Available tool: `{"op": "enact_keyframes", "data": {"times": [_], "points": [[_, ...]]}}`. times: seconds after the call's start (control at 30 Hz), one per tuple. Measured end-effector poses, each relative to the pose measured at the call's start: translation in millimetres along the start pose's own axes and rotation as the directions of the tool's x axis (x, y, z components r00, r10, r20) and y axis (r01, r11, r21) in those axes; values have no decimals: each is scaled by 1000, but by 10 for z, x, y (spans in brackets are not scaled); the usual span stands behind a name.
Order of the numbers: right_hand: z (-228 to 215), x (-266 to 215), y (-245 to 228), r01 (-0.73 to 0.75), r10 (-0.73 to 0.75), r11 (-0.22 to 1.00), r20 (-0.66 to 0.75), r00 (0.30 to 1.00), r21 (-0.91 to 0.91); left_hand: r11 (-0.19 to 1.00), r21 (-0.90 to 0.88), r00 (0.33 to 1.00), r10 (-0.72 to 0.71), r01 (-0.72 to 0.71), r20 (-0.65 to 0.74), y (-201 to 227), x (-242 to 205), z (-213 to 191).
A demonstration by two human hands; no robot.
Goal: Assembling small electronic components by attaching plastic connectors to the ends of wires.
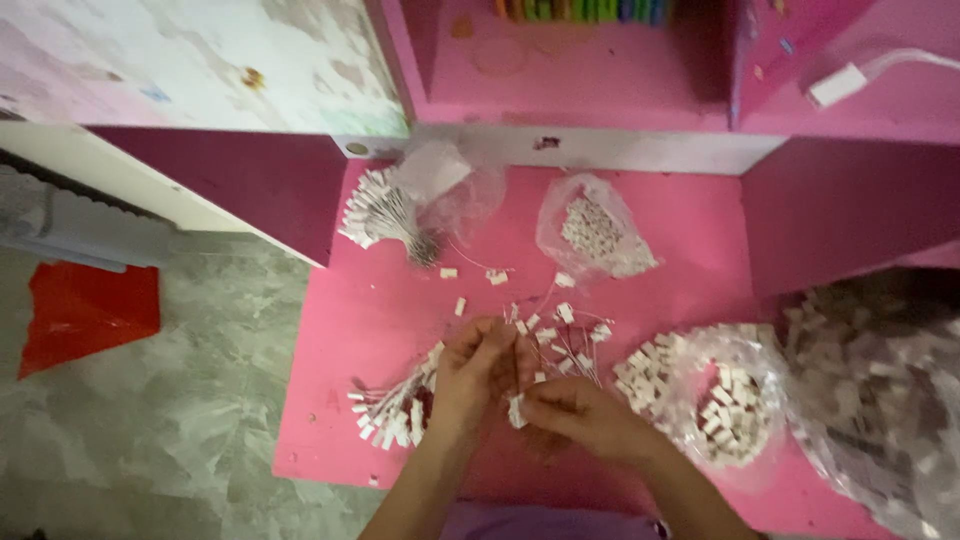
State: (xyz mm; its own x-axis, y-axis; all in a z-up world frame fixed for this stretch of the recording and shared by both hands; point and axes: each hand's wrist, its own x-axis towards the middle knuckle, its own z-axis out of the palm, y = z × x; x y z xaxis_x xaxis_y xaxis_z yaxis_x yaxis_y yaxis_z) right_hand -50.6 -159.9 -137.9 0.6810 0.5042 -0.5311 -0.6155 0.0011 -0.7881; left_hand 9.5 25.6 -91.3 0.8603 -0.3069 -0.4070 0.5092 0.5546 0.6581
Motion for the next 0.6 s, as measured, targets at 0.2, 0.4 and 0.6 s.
{"op": "enact_keyframes", "data": {"times": [0.2, 0.4, 0.6], "points": [[-518, 1124, -292, 10, -469, 671, -414, 780, -742, 988, 156, 958, 51, -6, -284, 130, -23, -380], [-630, 1920, -105, -20, -631, 390, -283, 722, -921, 938, 337, 945, 175, -74, -277, 100, 0, -733], [-708, 2021, -49, -151, -577, 191, -236, 782, -970, 959, 282, 937, 77, 24, -340, 442, -136, -439]]}}
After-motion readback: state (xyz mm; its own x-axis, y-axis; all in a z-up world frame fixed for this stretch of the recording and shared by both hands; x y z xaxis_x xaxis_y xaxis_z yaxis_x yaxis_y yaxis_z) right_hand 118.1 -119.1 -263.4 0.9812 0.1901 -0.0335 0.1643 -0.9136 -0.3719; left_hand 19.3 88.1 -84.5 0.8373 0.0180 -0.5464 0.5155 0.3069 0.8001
